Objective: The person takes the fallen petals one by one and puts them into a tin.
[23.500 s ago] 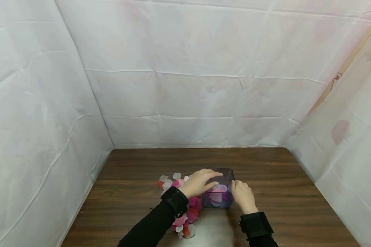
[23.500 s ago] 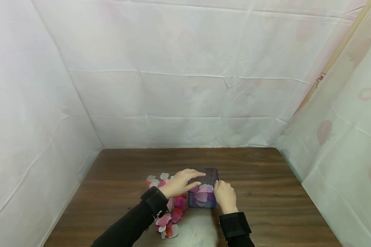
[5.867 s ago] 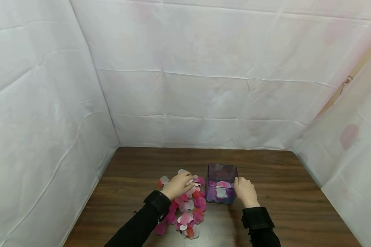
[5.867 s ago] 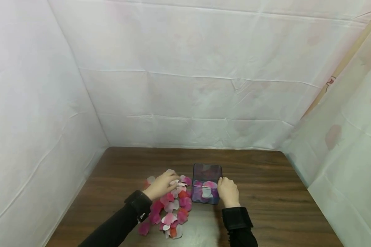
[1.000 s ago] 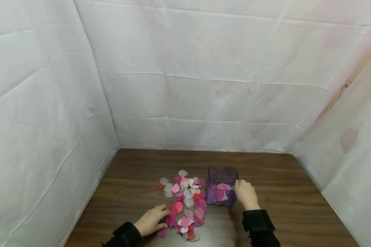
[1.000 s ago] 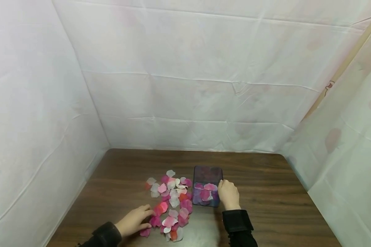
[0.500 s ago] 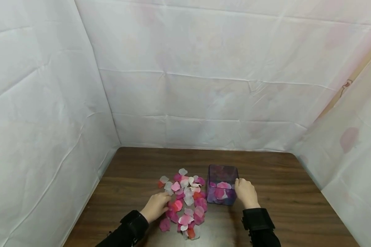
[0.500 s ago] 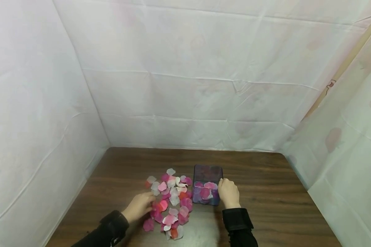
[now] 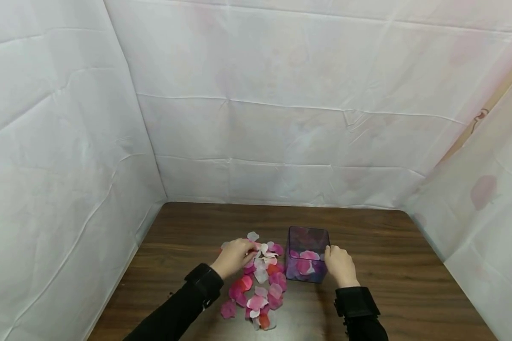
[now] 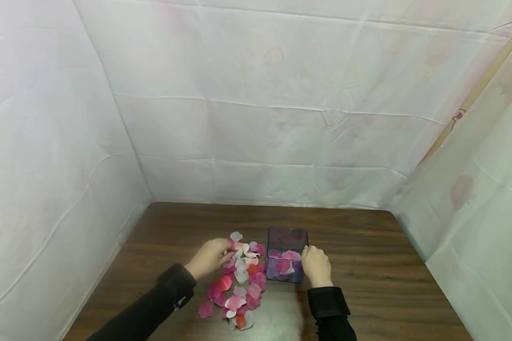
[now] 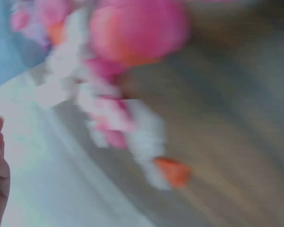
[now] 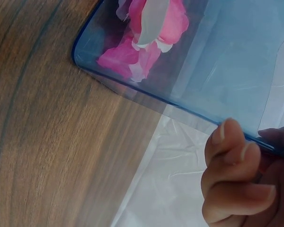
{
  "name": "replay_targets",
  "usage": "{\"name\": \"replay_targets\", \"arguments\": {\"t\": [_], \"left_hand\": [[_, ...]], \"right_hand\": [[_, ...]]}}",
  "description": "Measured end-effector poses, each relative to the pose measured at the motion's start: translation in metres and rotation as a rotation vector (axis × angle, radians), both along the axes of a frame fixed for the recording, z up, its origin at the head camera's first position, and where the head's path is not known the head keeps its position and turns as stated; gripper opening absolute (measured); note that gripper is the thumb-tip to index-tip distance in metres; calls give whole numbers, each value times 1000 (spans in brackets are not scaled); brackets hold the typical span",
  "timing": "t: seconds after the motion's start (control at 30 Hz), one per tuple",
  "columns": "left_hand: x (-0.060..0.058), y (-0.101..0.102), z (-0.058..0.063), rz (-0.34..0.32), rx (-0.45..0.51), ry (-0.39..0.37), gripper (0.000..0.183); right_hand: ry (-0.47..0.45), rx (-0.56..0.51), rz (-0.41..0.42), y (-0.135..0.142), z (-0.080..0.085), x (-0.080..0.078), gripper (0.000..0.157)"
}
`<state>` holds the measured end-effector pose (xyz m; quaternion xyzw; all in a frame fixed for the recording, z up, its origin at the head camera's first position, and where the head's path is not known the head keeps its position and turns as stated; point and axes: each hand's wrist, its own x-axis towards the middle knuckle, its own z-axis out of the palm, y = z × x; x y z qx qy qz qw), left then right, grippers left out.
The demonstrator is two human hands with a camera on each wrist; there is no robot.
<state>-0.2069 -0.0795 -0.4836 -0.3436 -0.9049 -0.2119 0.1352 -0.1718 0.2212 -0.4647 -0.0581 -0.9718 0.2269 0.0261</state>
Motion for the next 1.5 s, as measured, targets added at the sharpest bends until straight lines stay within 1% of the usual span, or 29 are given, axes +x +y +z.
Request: {"name": "replay_targets", "arguments": {"t": [0.1, 0.17, 0.27, 0.33, 0.43, 0.5, 0.6, 0.7, 0.77, 0.9, 1.07, 1.2, 1.3, 1.4, 1.47, 1.5], "left_hand": [[-10, 24, 21, -12, 22, 30, 6], [-16, 42, 34, -32, 36, 46, 6], [-22, 71, 48, -70, 22, 60, 6], [-25, 88, 54, -86, -9, 62, 6], [-25, 109, 57, -90, -91, 87, 6], [-24, 119, 56, -90, -143, 107, 7], [-21, 129, 53, -96, -223, 131, 8], [-20, 135, 51, -100, -283, 126, 9], [-19, 136, 51, -97, -314, 122, 14], [-18, 132, 52, -83, -332, 106, 29], [-19, 124, 51, -50, -297, 99, 30], [-19, 113, 50, -22, -220, 83, 33], [-20, 98, 47, -22, -110, 38, 39], [-18, 76, 41, -15, -13, -32, 44], [-14, 57, 36, -14, 40, -81, 45], [-10, 47, 33, -15, 49, -99, 44]], "right_hand": [[0, -1, -1, 0, 0, 0, 39], [-1, -1, -2, 1, 0, 0, 39], [6, 1, -12, 1, -1, 0, 39], [7, 4, -11, 1, -1, 0, 38], [5, 10, -10, 1, -1, 0, 39], [2, 11, -13, 1, -1, 0, 39], [0, 12, -15, 0, -1, 1, 38], [-2, 9, -16, 0, 0, 1, 37], [-5, 5, -15, 0, 1, 1, 37], [-3, 6, -11, 0, 1, 1, 37], [-11, 6, -8, 1, 1, 2, 37], [-14, 11, -18, 4, 1, 4, 37], [-12, 8, -17, 5, 0, 4, 37], [-7, 4, -10, 3, 0, 4, 37], [-2, -2, -5, 1, 0, 3, 37], [2, -4, -6, 1, 0, 3, 38]]}}
